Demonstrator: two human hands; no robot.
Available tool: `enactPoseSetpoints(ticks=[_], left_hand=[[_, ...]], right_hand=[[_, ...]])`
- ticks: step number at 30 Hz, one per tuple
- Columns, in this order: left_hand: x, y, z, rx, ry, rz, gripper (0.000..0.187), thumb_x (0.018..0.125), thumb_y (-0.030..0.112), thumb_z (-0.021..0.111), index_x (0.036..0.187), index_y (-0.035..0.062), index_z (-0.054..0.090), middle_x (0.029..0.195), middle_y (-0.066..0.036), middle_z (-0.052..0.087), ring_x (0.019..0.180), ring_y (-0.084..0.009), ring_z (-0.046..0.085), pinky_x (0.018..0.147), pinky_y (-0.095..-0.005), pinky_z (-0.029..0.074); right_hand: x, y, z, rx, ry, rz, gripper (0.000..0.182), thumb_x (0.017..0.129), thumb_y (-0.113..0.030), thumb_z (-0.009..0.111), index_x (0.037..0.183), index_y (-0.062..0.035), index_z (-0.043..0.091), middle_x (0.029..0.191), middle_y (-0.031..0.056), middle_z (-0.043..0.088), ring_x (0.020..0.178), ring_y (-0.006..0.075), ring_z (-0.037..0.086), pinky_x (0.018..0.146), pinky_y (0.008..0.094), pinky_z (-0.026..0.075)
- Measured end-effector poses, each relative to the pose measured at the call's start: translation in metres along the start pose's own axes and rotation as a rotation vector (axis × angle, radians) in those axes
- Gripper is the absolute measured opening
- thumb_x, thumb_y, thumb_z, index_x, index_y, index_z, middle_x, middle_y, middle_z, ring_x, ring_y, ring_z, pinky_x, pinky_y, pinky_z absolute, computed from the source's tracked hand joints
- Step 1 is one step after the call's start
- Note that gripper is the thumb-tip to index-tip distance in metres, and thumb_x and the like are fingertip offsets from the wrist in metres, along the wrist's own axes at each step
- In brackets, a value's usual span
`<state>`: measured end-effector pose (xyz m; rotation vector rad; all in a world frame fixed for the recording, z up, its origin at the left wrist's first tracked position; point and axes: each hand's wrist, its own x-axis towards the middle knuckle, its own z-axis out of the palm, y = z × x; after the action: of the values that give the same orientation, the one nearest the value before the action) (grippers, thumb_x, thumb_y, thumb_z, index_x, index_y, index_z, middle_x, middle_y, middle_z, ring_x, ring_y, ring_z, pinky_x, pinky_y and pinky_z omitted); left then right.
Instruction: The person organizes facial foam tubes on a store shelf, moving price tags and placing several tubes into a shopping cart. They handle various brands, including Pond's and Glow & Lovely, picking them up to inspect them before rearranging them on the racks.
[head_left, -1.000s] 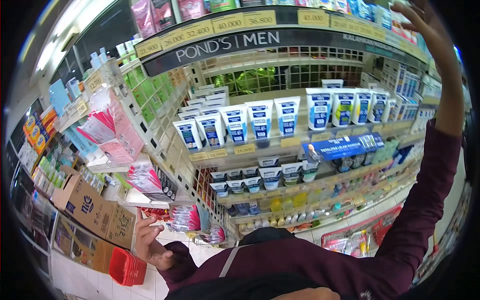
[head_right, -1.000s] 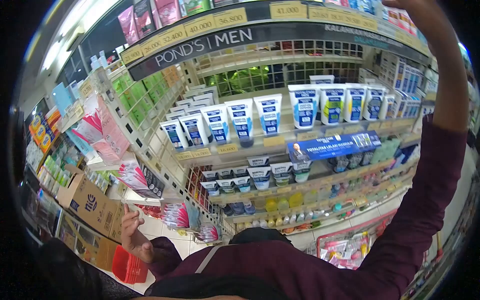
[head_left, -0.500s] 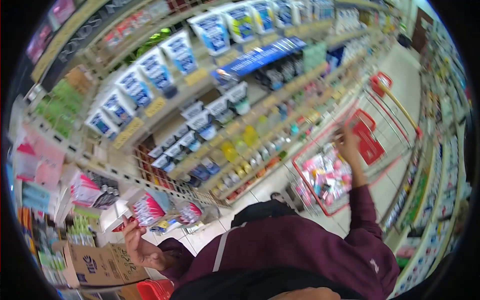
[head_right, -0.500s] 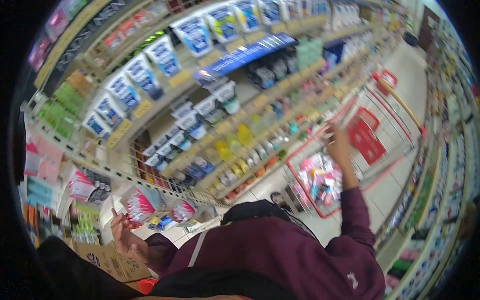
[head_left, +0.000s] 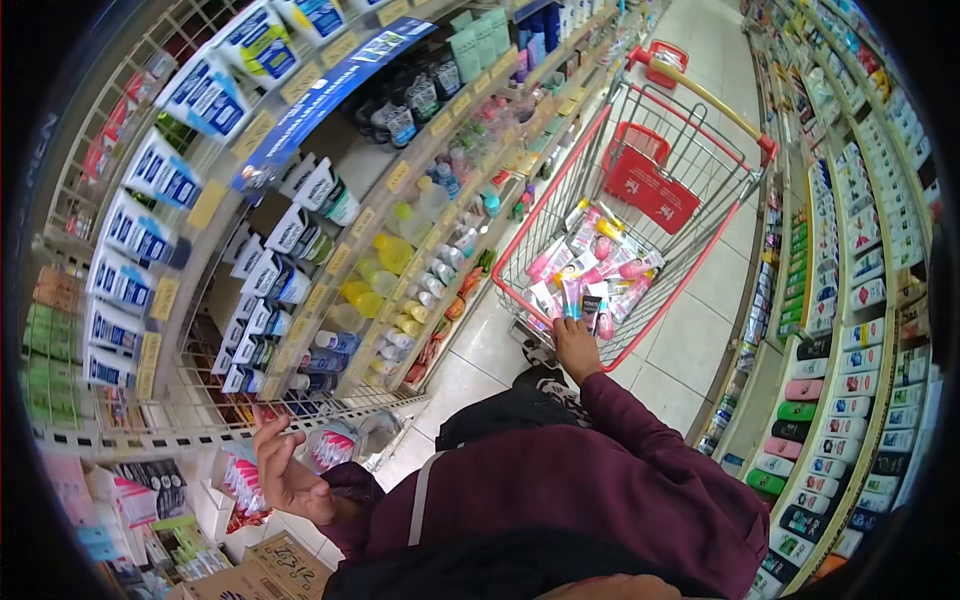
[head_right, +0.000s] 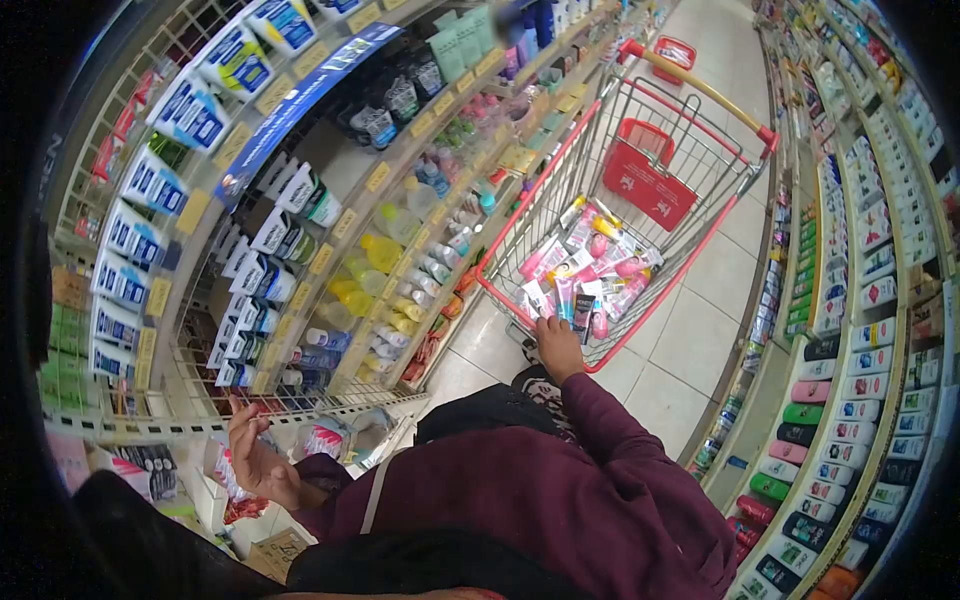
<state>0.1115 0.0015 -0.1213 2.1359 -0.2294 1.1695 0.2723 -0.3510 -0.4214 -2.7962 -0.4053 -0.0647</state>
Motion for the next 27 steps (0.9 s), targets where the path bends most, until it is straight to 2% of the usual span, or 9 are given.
enactPoseSetpoints(ticks=[5,10,17,21,23,24,25,27], left_hand=[[0.017,-0.009,0.031,-0.009,-0.082,-0.017,0.064,0.082,0.056,0.067,0.111,-0.0007,0.067,0.087,-0.015,0.066,0.100,-0.0351,0.062,0.110,-0.0676,0.026],[0.030,-0.016,0.069,-0.007,-0.157,-0.071,0.062,0.082,0.056,0.068,0.108,-0.0001,0.068,0.087,-0.015,0.067,0.099,-0.0347,0.062,0.110,-0.0665,0.027],[0.052,-0.023,0.119,0.019,-0.232,-0.097,0.063,0.080,0.058,0.069,0.104,-0.0001,0.069,0.086,-0.015,0.069,0.097,-0.0344,0.064,0.110,-0.0654,0.027],[0.065,-0.032,0.148,0.039,-0.250,-0.122,0.062,0.080,0.058,0.070,0.102,-0.0003,0.069,0.088,-0.014,0.070,0.096,-0.0340,0.064,0.111,-0.0642,0.027],[0.071,-0.037,0.163,0.062,-0.277,-0.161,0.061,0.079,0.057,0.070,0.102,0.0000,0.069,0.088,-0.014,0.070,0.096,-0.0343,0.064,0.111,-0.0638,0.027],[0.075,-0.040,0.172,0.066,-0.275,-0.176,0.061,0.079,0.057,0.071,0.102,0.0006,0.069,0.088,-0.014,0.070,0.096,-0.0343,0.064,0.111,-0.0637,0.027],[0.078,-0.043,0.181,0.066,-0.272,-0.177,0.061,0.079,0.057,0.071,0.102,0.0006,0.069,0.088,-0.014,0.070,0.096,-0.0343,0.064,0.111,-0.0637,0.027],[0.085,-0.051,0.201,0.062,-0.264,-0.218,0.061,0.079,0.057,0.071,0.102,0.0006,0.069,0.088,-0.014,0.070,0.095,-0.0337,0.064,0.111,-0.0632,0.028]], right_hand=[[0.006,0.016,-0.010,0.036,0.029,-0.010,0.014,0.094,-0.020,0.056,0.097,-0.0062,0.057,0.089,0.0115,0.059,0.088,0.0298,0.058,0.073,0.0406,0.051],[0.025,0.040,-0.017,0.042,0.052,-0.041,0.014,0.088,-0.018,0.062,0.093,-0.0053,0.058,0.089,0.0105,0.061,0.090,0.0288,0.059,0.073,0.0405,0.051],[0.069,0.065,-0.026,0.044,0.084,-0.052,0.013,0.088,-0.018,0.062,0.093,-0.0063,0.059,0.086,0.0103,0.061,0.086,0.0282,0.060,0.069,0.0411,0.052],[0.094,0.087,-0.035,0.051,0.006,0.016,0.019,0.087,-0.023,0.064,0.097,-0.0068,0.059,0.086,0.0095,0.063,0.087,0.0289,0.061,0.070,0.0414,0.052],[0.105,0.098,-0.044,0.096,-0.013,0.068,0.029,0.086,-0.031,0.065,0.101,-0.0070,0.060,0.089,0.0100,0.064,0.089,0.0297,0.061,0.073,0.0424,0.053],[0.112,0.106,-0.044,0.113,-0.085,0.119,0.037,0.089,-0.039,0.062,0.106,-0.0065,0.060,0.094,0.0114,0.065,0.093,0.0274,0.062,0.075,0.0397,0.053],[0.118,0.120,-0.036,0.110,-0.085,0.117,0.037,0.089,-0.039,0.062,0.106,-0.0065,0.060,0.094,0.0114,0.065,0.093,0.0274,0.062,0.075,0.0397,0.053],[0.136,0.164,-0.005,0.738,-0.320,0.566,0.042,0.094,-0.045,0.056,0.113,-0.0070,0.057,0.099,0.0102,0.065,0.096,0.0247,0.061,0.074,0.0383,0.051]])
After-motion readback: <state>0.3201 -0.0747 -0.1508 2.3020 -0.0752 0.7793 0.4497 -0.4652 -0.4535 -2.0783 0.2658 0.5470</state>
